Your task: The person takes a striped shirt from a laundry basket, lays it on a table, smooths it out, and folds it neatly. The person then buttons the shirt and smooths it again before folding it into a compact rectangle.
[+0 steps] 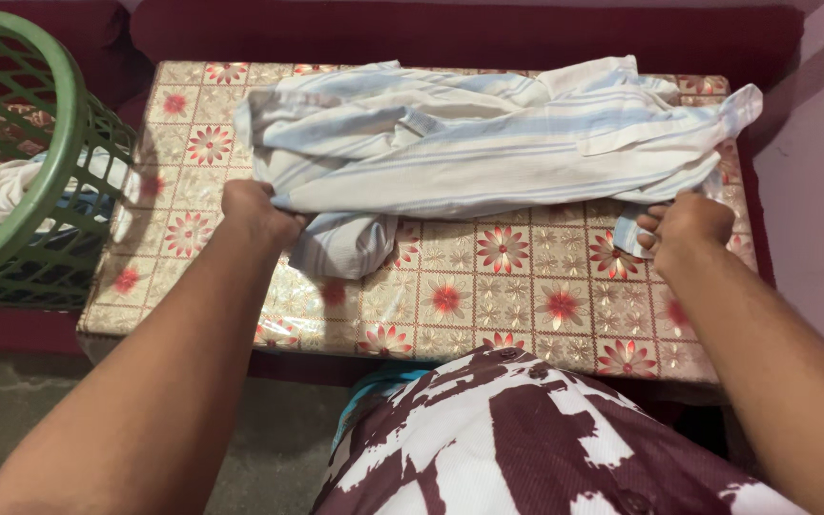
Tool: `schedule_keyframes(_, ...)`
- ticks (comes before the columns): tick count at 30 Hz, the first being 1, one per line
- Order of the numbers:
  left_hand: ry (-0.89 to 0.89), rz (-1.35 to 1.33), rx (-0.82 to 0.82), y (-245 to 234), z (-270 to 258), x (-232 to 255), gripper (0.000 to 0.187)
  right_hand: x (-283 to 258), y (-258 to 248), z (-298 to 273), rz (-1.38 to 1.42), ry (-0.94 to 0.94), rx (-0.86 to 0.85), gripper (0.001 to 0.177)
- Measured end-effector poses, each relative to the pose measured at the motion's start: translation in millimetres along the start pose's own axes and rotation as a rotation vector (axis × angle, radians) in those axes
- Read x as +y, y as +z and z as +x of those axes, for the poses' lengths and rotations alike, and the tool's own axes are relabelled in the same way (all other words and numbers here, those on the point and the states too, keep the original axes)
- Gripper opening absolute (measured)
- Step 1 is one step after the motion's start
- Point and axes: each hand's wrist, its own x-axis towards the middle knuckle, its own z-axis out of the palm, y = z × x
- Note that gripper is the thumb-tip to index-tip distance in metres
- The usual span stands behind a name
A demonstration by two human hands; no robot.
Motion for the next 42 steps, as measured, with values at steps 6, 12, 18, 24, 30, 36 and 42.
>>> schedule_keyframes(6,0.122,0.186,0.094,-4.1,1.1,-20.5,0.041,0.9,-6.4,-37.7,-0.319,-0.536,0.121,0.061)
schedule_keyframes(12,0.472,0.329,0.112,18.9,-14.0,-24.0,0.041,-40.3,7.3,-88.5,-0.829,-0.817,-0.094,0.087)
schedule_keyframes(18,0.288,0.114,-0.08,27.1,-52.2,-10.3,0.05,-51.0,28.3,-49.0,-0.955,-1.046,-0.078,0.104)
schedule_keyframes(24,0.088,0.168,-0.153,17.2,-39.2,-14.3,0.044,-49.7,17.7,-40.4,-1.014,-0.981,-0.134,0.075)
schedule_keyframes(30,-0.071,0.006,-0.112,16.8,-28.8,-21.4,0.044,-33.5,1.6,-42.1,-0.683,-1.323,-0.041,0.034)
schedule_keyframes(36,-0.192,-0.169,-0.076,-17.6,57.2,-15.3,0.045,-22.1,-13.9,-45.1,-0.011,-1.046,-0.335,0.035)
schedule_keyframes(42,-0.218,-0.24,0.001,-34.7,64.9,-19.7,0.046,-19.0,-31.8,-57.1,-0.074,-1.131,-0.482,0.042)
